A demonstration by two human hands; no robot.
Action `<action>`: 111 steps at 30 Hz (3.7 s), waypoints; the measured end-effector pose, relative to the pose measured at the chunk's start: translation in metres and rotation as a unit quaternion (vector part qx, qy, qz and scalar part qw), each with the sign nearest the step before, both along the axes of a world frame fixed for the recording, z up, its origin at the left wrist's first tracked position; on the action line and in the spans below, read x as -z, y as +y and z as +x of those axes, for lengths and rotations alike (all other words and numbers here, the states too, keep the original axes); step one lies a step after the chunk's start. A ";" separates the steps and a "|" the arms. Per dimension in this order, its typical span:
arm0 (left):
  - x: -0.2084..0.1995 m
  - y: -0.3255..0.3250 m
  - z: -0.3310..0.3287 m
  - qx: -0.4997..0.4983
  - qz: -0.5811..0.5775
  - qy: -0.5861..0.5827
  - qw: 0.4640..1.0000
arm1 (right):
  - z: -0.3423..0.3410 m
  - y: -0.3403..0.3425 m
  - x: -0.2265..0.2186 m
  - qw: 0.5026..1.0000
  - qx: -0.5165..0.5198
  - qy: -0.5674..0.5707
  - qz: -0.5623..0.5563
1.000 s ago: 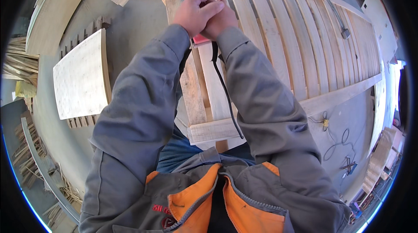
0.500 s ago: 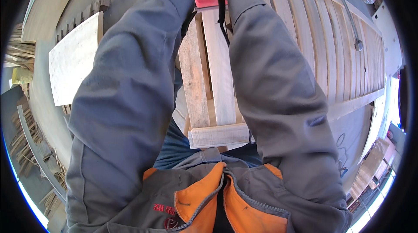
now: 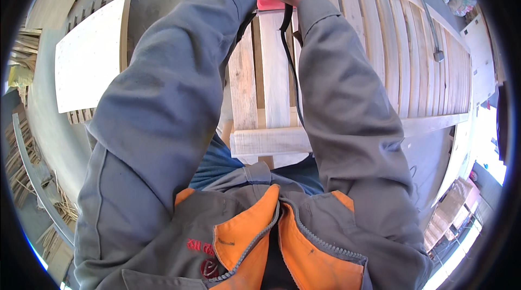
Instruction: The person uses a red electric sander to smooth the surface of a wooden slatted structure. They move the sander back and forth along the slats, occasionally adjusting their grip and position to reach different areas.
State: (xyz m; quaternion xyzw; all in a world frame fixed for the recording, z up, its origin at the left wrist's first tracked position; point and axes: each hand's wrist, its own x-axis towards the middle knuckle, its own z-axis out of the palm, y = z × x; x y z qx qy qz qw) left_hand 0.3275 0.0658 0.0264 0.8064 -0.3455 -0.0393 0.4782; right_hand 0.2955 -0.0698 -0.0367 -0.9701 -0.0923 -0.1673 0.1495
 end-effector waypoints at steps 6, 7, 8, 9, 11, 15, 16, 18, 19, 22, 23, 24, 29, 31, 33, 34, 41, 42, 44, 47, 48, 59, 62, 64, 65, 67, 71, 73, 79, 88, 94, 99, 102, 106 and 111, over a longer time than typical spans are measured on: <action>0.009 0.013 -0.056 0.068 -0.050 0.075 0.994 | -0.073 0.017 0.004 0.990 0.114 0.078 -0.011; 0.010 0.017 -0.067 0.055 -0.047 0.062 0.995 | -0.085 0.025 -0.003 0.989 0.116 0.090 -0.001; 0.012 0.021 -0.079 0.043 -0.044 0.050 0.997 | -0.097 0.032 -0.011 0.987 0.120 0.103 0.007; 0.012 0.024 -0.090 0.033 -0.041 0.037 0.998 | -0.111 0.036 -0.020 0.985 0.126 0.115 0.015; 0.004 0.031 -0.116 0.031 -0.034 0.056 0.997 | -0.139 0.046 -0.028 0.982 0.137 0.128 0.032; -0.009 0.047 -0.164 0.033 -0.026 0.083 0.996 | -0.182 0.059 -0.032 0.987 0.114 0.109 -0.031; -0.011 0.050 -0.173 0.035 -0.022 0.088 0.995 | -0.193 0.065 -0.041 0.980 0.131 0.147 -0.010; -0.016 0.056 -0.191 0.033 -0.019 0.098 0.994 | -0.208 0.070 -0.036 0.982 0.126 0.138 -0.013; -0.017 0.058 -0.199 0.038 -0.022 0.098 0.994 | -0.215 0.072 -0.036 0.983 0.124 0.134 -0.014; -0.010 0.066 -0.212 0.044 -0.032 0.104 0.993 | -0.239 0.084 -0.040 0.984 0.117 0.136 -0.019; -0.006 0.070 -0.215 0.043 -0.032 0.094 0.994 | -0.242 0.089 -0.040 0.983 0.116 0.140 -0.015; -0.006 0.070 -0.221 0.047 -0.036 0.082 0.995 | -0.245 0.084 -0.030 0.983 0.121 0.135 0.017; -0.012 0.072 -0.243 0.058 -0.057 0.077 0.994 | -0.266 0.082 -0.023 0.982 0.131 0.129 0.037; -0.011 0.076 -0.248 0.050 -0.056 0.068 0.995 | -0.273 0.089 -0.028 0.982 0.131 0.130 0.041; -0.013 0.078 -0.255 0.043 -0.054 0.076 0.995 | -0.276 0.087 -0.027 0.984 0.127 0.128 0.008; -0.018 0.078 -0.259 0.043 -0.039 0.091 0.994 | -0.278 0.084 -0.019 0.985 0.120 0.119 -0.035; -0.017 0.086 -0.265 0.042 -0.031 0.096 0.994 | -0.285 0.085 -0.017 0.981 0.119 0.126 -0.082; -0.018 0.082 -0.266 0.044 -0.050 0.101 0.993 | -0.284 0.076 -0.003 0.982 0.127 0.130 -0.051; -0.012 0.085 -0.270 0.039 -0.087 0.087 0.992 | -0.287 0.071 0.004 0.974 0.153 0.168 -0.002; 0.010 0.126 -0.272 -0.016 -0.121 0.034 0.992 | -0.290 0.115 -0.084 0.931 0.218 0.264 0.130; 0.012 0.138 -0.276 -0.032 -0.128 0.022 0.991 | -0.295 0.112 -0.088 0.934 0.225 0.242 0.135; 0.104 0.218 -0.328 -0.121 -0.020 0.082 0.989 | -0.290 0.102 -0.090 0.945 0.189 0.190 0.185; 0.110 0.210 -0.336 -0.135 -0.026 0.120 0.983 | -0.293 0.099 -0.081 0.945 0.181 0.164 0.215; 0.113 0.208 -0.338 -0.141 -0.045 0.152 0.977 | -0.298 0.088 -0.071 0.941 0.175 0.155 0.245; 0.115 0.206 -0.338 -0.139 -0.061 0.173 0.973 | -0.300 0.081 -0.068 0.938 0.172 0.150 0.260; 0.115 0.205 -0.337 -0.141 -0.072 0.195 0.968 | -0.306 0.068 -0.067 0.915 0.159 0.162 0.334; 0.120 0.204 -0.336 -0.156 -0.062 0.194 0.967 | -0.313 0.053 -0.068 0.886 0.149 0.186 0.397; 0.122 0.199 -0.334 -0.156 -0.058 0.188 0.968 | -0.317 0.044 -0.054 0.887 0.183 0.177 0.385; 0.119 0.195 -0.334 -0.183 -0.041 0.190 0.964 | -0.325 0.061 -0.057 0.890 0.257 0.156 0.343; 0.135 0.185 -0.322 -0.214 -0.029 0.231 0.949 | -0.318 0.059 -0.054 0.888 0.256 0.143 0.353; 0.131 0.181 -0.325 -0.206 0.027 0.162 0.965 | -0.283 0.048 -0.048 0.889 0.251 0.128 0.361; 0.129 0.183 -0.324 -0.199 0.046 0.148 0.968 | -0.298 0.038 -0.045 0.855 0.230 0.157 0.437; 0.132 0.181 -0.325 -0.204 0.004 0.193 0.960 | -0.326 0.038 -0.043 0.847 0.210 0.153 0.464; 0.133 0.181 -0.324 -0.201 0.036 0.186 0.961 | -0.336 0.031 -0.035 0.840 0.200 0.134 0.486; 0.156 0.188 -0.316 -0.188 -0.007 0.188 0.964 | -0.310 0.021 -0.060 0.777 0.215 0.200 0.556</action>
